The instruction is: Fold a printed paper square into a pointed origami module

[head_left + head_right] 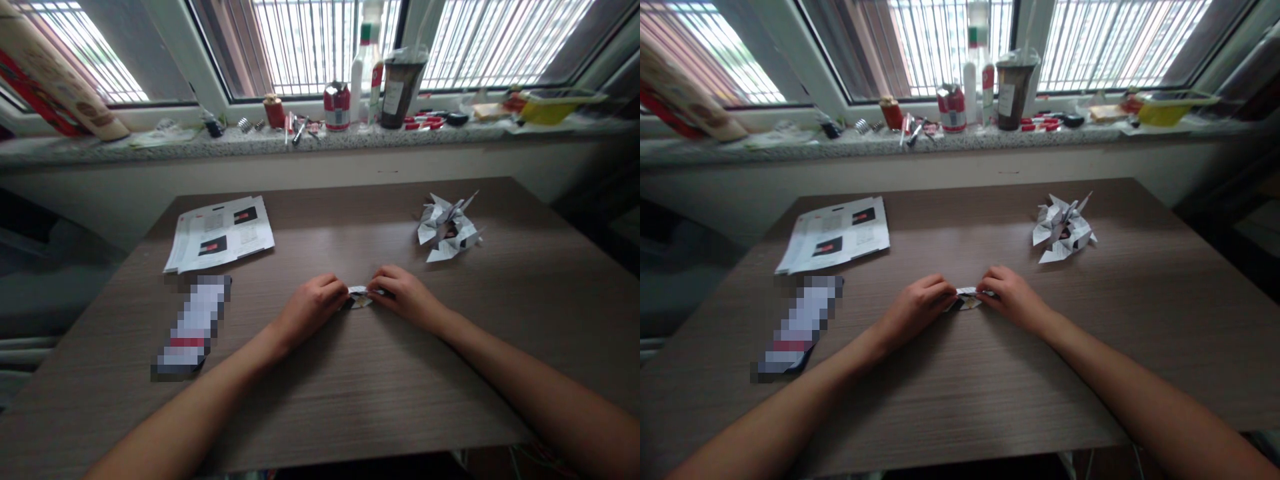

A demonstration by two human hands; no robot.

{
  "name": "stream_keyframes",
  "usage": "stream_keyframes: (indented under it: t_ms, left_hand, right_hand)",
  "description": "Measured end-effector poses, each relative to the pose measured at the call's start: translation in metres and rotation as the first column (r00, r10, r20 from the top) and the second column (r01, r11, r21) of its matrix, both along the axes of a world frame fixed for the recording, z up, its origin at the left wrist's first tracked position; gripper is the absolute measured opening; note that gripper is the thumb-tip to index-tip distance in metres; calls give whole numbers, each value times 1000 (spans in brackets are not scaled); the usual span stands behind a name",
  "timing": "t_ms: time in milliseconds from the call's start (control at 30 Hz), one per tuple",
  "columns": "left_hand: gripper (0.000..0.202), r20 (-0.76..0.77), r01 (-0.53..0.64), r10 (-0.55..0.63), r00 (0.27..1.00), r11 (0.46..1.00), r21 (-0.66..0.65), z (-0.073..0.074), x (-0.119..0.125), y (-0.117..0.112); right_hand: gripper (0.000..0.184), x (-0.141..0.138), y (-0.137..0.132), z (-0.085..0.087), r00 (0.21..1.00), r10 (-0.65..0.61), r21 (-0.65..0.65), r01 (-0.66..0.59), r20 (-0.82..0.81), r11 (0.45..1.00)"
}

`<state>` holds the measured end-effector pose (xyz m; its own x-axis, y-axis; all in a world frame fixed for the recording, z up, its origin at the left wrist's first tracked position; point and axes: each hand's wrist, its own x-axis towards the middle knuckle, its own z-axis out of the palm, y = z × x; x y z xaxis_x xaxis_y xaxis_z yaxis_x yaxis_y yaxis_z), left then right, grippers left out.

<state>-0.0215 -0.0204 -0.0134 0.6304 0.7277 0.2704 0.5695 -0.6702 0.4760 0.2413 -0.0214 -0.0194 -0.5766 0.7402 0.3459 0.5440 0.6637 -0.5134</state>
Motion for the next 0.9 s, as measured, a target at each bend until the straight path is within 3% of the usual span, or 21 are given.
stream_keyframes:
  t_ms: [500, 700, 900]
  left_hand:
    - [16, 66, -23, 30, 997, 994, -107, 6, -8, 0]
    - [15, 160, -22, 51, 986, 983, -180, 13, -10, 0]
    - [15, 196, 1, 62, 979, 952, -305, 25, -5, -5]
  right_hand:
    - [15, 18, 5, 2, 1000, -6, -36, 7, 17, 999]
    - [14, 16, 1, 9, 989, -82, -191, 57, -124, 980]
    - [23, 9, -3, 14, 960, -189, -414, 89, -207, 906]
